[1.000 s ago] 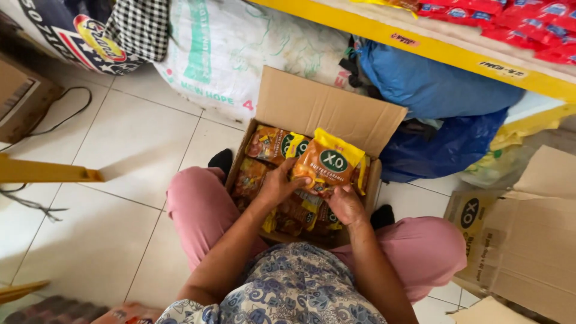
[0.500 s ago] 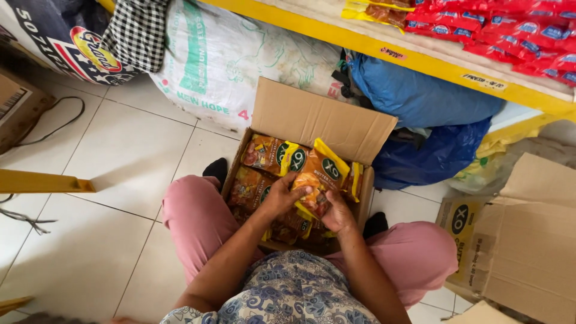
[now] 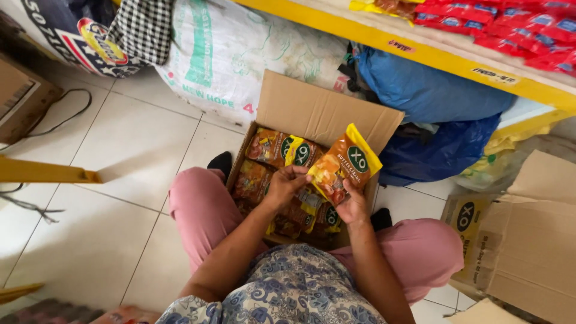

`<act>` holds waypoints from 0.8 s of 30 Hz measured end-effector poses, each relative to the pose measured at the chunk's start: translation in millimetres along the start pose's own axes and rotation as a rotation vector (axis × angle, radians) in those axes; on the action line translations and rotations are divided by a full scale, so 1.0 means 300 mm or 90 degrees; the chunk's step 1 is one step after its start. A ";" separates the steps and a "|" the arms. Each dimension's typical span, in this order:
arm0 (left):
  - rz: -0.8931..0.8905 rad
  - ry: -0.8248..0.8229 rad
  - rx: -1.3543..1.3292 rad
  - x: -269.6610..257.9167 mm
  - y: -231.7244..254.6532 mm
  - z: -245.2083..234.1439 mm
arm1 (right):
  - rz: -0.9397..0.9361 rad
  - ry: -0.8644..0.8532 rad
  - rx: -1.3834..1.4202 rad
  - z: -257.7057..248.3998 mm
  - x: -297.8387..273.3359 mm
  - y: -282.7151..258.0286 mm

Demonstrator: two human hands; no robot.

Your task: Stocking and organizing snack packets from a cardboard box onto store shelves.

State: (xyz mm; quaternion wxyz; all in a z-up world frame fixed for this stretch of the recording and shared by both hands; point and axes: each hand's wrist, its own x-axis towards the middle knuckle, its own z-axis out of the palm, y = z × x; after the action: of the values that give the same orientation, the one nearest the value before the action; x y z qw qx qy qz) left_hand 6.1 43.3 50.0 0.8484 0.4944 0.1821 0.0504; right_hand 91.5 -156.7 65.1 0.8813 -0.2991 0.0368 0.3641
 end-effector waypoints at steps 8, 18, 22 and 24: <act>-0.034 0.121 -0.046 -0.019 0.042 0.016 | -0.044 -0.031 0.023 -0.001 0.012 -0.031; 0.020 0.047 0.020 0.005 -0.025 0.010 | -0.018 0.011 -0.026 0.001 0.007 -0.023; -0.040 0.108 -0.051 0.021 -0.002 -0.022 | -0.054 0.032 -0.107 0.045 0.003 -0.078; -0.065 0.061 0.025 0.015 0.026 -0.045 | -0.090 0.016 -0.143 0.001 0.011 -0.087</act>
State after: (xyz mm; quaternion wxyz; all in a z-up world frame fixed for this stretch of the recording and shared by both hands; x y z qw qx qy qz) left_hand 6.2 59.6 49.6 0.8302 0.4983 0.2484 0.0268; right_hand 111.3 -169.0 77.5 0.8651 -0.4024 -0.0141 0.2991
